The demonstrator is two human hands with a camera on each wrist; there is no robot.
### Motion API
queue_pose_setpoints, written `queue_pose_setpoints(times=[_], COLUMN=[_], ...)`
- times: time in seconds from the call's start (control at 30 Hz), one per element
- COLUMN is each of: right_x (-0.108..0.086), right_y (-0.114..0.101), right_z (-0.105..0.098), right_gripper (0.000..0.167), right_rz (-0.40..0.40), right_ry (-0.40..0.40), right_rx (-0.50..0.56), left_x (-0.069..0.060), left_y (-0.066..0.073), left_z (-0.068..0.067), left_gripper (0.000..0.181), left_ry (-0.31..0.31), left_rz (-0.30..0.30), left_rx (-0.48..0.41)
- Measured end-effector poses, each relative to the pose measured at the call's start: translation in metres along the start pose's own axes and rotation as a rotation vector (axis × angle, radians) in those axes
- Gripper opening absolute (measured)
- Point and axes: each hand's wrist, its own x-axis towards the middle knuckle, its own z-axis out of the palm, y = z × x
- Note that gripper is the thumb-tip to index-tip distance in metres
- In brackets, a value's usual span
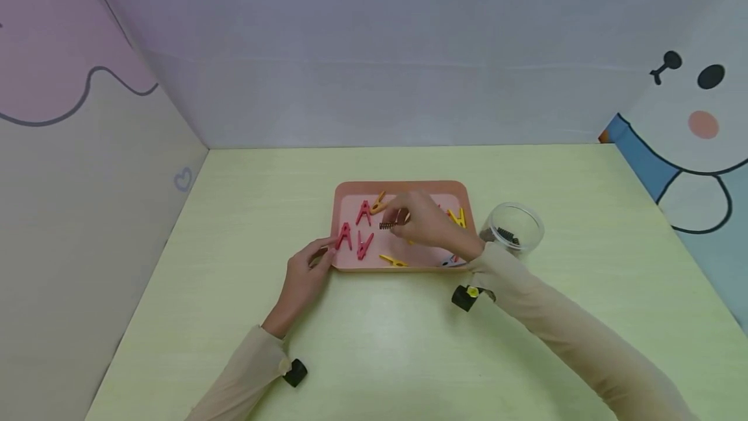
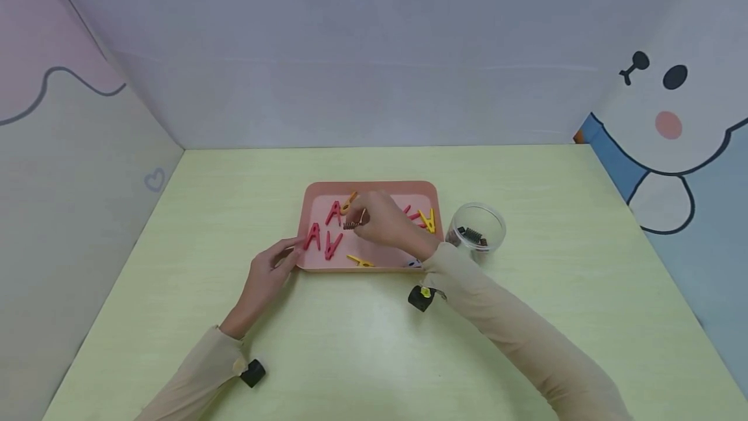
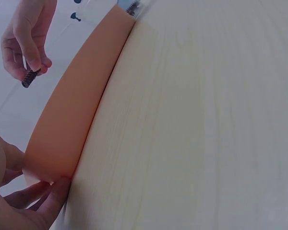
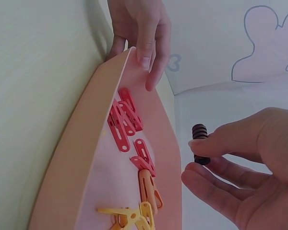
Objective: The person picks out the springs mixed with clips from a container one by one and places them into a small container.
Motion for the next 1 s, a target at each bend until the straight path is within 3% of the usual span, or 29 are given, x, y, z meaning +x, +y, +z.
queue_pose_setpoints(times=[1.0], right_x=[-0.029], right_y=[-0.003], right_z=[-0.014], right_gripper=[0.011], right_rz=[-0.055], right_ry=[0.007], right_rx=[-0.001], left_x=[0.000], left_y=[0.003], left_z=[0.001], left_gripper=[0.026], left_ry=[0.003], left_rz=[-0.018], left_rx=[-0.001])
